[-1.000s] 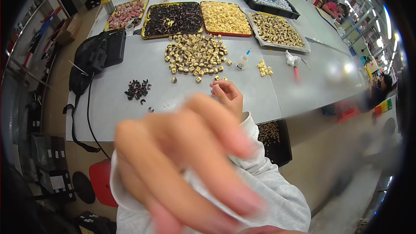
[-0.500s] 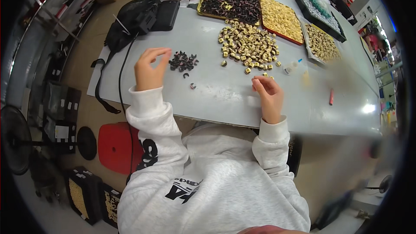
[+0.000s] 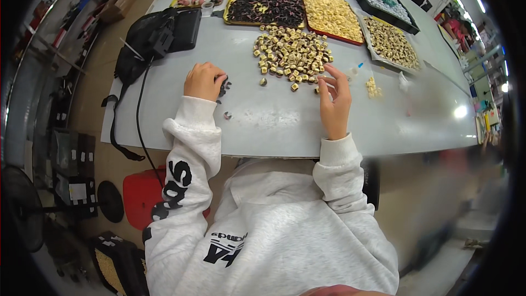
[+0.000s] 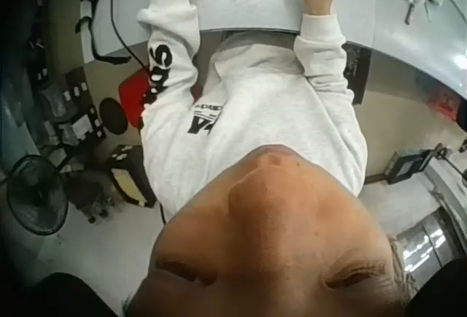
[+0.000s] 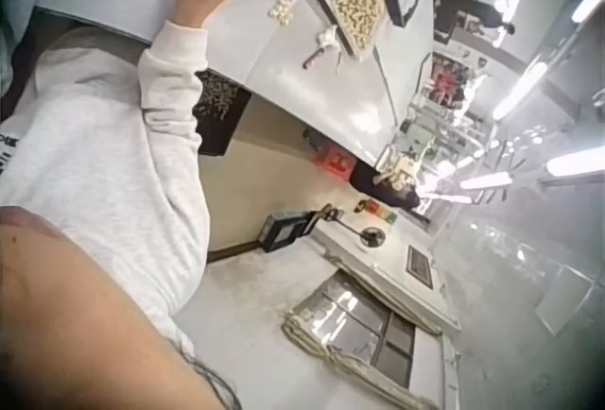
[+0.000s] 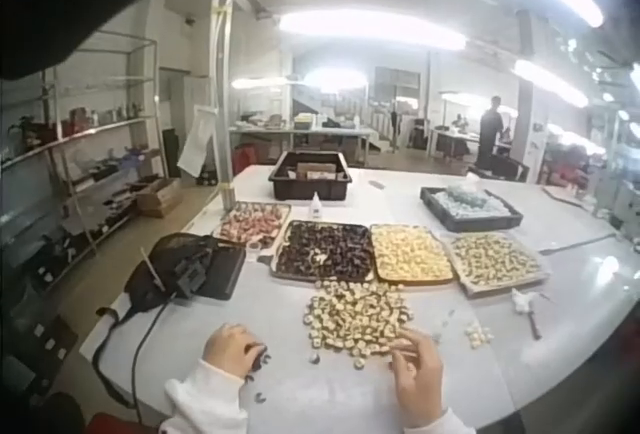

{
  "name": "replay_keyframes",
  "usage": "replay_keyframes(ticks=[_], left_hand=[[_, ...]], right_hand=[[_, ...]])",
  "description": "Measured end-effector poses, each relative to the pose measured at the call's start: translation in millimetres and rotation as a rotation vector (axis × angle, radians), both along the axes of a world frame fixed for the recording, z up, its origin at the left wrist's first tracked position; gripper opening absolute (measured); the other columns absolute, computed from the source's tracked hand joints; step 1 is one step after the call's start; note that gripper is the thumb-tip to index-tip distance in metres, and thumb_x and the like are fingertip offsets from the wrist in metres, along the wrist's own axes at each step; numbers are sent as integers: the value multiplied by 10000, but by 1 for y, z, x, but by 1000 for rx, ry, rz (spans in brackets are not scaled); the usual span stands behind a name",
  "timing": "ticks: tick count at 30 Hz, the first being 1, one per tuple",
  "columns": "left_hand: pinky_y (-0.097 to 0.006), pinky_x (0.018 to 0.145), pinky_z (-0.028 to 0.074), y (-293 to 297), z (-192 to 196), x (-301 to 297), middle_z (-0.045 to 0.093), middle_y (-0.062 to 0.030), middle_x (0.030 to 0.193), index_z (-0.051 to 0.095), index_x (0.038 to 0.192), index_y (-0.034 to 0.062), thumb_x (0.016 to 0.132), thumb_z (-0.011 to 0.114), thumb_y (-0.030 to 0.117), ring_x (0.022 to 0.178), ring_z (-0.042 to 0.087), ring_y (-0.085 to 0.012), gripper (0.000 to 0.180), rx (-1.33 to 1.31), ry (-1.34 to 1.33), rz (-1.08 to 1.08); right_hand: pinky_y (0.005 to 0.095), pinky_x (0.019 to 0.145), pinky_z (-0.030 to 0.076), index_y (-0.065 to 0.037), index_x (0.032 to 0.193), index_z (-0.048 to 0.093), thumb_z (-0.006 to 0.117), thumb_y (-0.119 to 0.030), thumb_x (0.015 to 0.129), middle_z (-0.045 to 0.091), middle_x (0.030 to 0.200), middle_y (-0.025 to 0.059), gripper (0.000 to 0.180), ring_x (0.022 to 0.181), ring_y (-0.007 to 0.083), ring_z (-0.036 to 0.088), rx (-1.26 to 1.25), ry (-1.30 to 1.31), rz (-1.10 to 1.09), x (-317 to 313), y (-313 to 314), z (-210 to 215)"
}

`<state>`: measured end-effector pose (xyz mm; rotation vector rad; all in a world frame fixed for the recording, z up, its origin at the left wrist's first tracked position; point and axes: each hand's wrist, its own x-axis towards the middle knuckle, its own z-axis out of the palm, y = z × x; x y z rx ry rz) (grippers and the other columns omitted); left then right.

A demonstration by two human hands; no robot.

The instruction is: Applying glue to small black bases and attaching gold-colored toy components.

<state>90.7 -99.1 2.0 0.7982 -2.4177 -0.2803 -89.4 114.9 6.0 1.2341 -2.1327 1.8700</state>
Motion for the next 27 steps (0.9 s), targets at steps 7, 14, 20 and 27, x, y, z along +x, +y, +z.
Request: replay_keyframes(ticks=[7,14,20,27], left_hand=[[-331,704,462,-2,-2,-4,627,-58,833,660,788,55,744,652,92,778,577,-235,58,19,-84,-13],[-251,693,506,7,22,-15,650,-116,929,617,858,5,810,615,39,791,634,-195,59,799,549,-185],[-251,779,507,28,55,-43,636,-143,970,585,903,-26,835,610,40,878,623,-181,98,1195,831,-421],[-268,771,503,59,37,-83,632,-144,996,590,860,5,798,629,1,809,605,-140,73,1145,547,-651]], right_hand=[[256,777,479,-1,1084,507,504,-9,867,546,1129,105,218,904,145,580,-82,6,-66,-15,29,6],[284,830,464,-2,1104,499,534,-27,855,539,1138,117,253,971,169,559,-233,-74,-169,-61,70,-3],[343,887,453,5,1122,469,639,-71,793,519,1156,158,377,1076,243,526,-43,45,-240,-84,61,-9],[339,929,429,-13,1177,454,684,-112,772,521,1147,121,477,1110,208,499,138,-49,-142,-89,45,-14]])
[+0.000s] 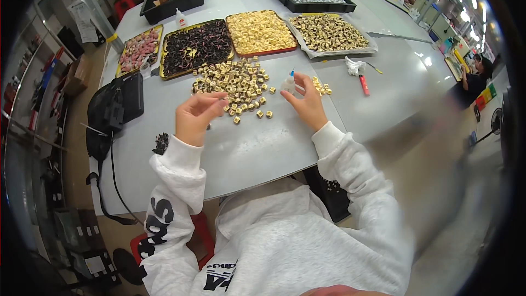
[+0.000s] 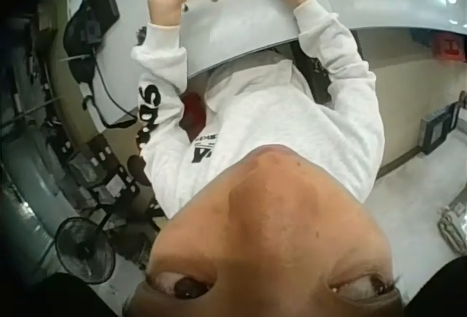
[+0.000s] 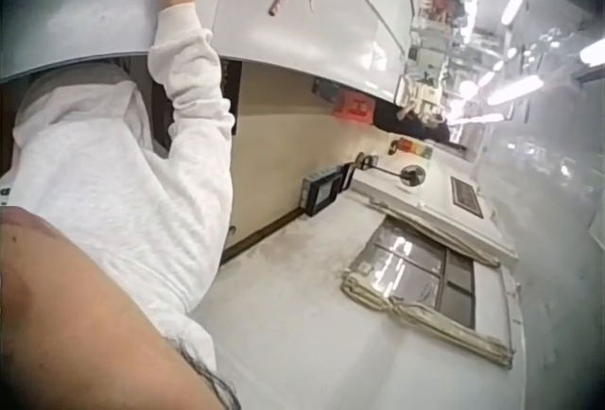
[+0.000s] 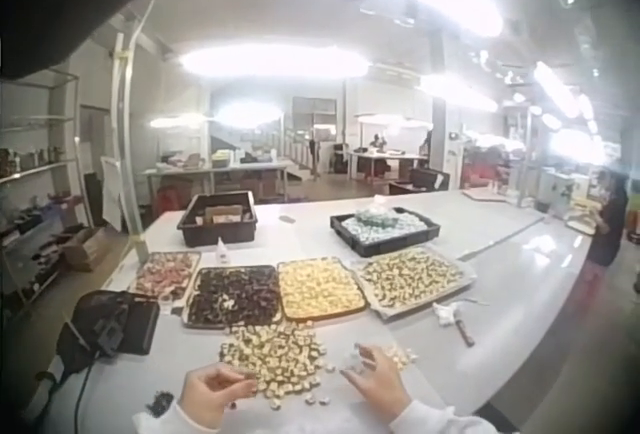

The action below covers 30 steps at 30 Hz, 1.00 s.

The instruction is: Applying glue to small black bases and attaching gold-colored toy components.

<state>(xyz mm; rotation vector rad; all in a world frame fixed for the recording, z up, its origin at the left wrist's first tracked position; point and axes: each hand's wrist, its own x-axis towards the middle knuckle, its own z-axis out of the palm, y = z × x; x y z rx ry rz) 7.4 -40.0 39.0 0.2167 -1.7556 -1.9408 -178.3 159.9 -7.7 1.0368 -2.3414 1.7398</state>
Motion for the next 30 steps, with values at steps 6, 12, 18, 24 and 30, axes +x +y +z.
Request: replay_keyframes(ticks=[6,12,18,24,30], left_hand=[[-255,725,516,30,-8,-14,623,-117,959,582,809,11,779,639,-17,811,590,-132,71,-23,-76,-184],[-235,698,531,34,-20,-11,579,-115,953,551,785,-10,779,624,-50,874,603,-165,83,-66,-135,-258],[-269,767,525,32,-30,-11,581,-121,955,561,781,-10,739,649,-78,880,598,-173,119,-71,-172,-257],[-290,812,506,30,-35,-9,577,-113,923,563,776,-7,692,686,-96,871,586,-172,173,-44,-122,-260],[-277,764,512,34,-27,-10,572,-94,882,587,787,-10,668,710,-88,843,586,-168,188,122,-191,-220]], right_hand=[[287,883,451,-11,1156,453,636,-90,813,560,1066,100,397,1002,180,567,72,-73,46,-21,-3,-12],[271,817,475,5,1146,458,545,-134,893,576,1024,105,302,934,178,597,-303,-165,104,-11,-5,14],[291,787,483,11,1175,435,496,-204,924,572,1008,114,336,953,193,585,-309,-306,400,0,-20,45],[271,769,468,-7,1156,454,544,-255,896,569,1027,121,371,947,171,572,-239,-637,631,6,-37,41],[213,705,404,-27,1099,468,606,-366,837,588,1002,126,451,786,100,527,-435,-931,672,4,-37,26]])
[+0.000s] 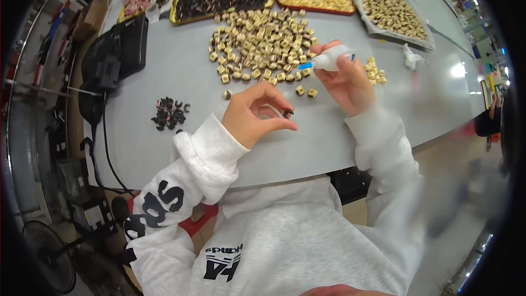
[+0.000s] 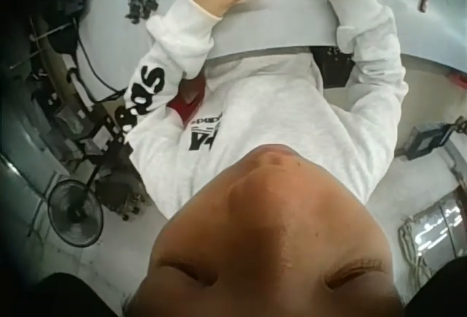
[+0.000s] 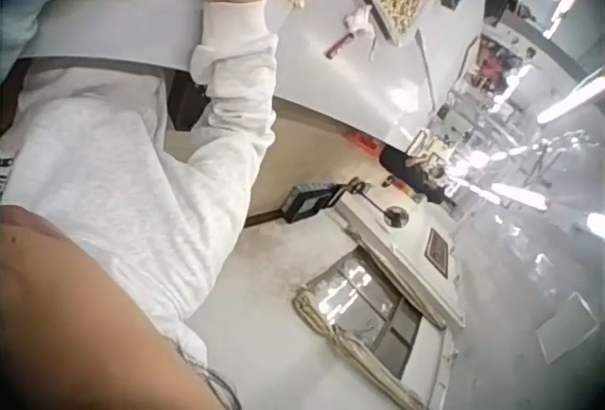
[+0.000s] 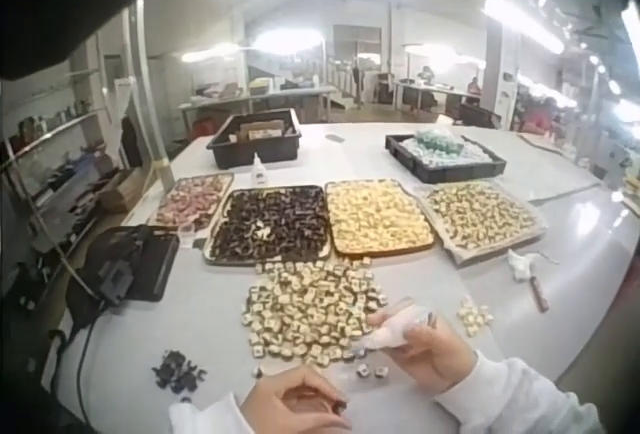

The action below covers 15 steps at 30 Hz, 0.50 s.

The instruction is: Applying glue to small black bases and attaching gold-colored toy components.

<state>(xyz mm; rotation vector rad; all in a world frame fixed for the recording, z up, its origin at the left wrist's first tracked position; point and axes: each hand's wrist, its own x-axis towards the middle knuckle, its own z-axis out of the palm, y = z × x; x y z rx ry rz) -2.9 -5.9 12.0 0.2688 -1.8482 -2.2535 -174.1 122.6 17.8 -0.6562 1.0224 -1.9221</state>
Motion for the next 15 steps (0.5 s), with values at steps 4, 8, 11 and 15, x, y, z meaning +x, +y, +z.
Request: replay_keyframes(ticks=[4,8,11,15], left_hand=[[-261,707,525,-1,-3,-2,580,-94,860,614,800,-16,650,737,-61,823,597,-164,198,-107,-14,-22],[-261,688,531,-3,-10,0,580,-98,852,618,822,-23,626,760,-48,787,598,-162,243,-209,75,-42],[-261,673,535,-2,-13,1,579,-100,845,618,828,-27,611,773,-40,765,599,-162,267,-234,113,-31],[-261,666,486,-2,-15,2,572,-96,857,610,830,9,569,793,-56,768,566,-153,325,-174,126,-28]], right_hand=[[191,623,383,-35,1067,464,568,-409,852,599,966,132,444,683,73,486,62,74,-15,6,5,4],[181,520,384,-36,1027,489,508,-394,890,622,930,158,384,624,80,515,13,189,58,6,7,-2],[174,456,365,-37,1002,502,494,-384,900,634,898,170,361,555,74,497,5,245,58,7,9,1],[165,385,317,-42,978,497,508,-386,892,639,838,168,355,417,45,397,39,347,-6,8,11,-2]])
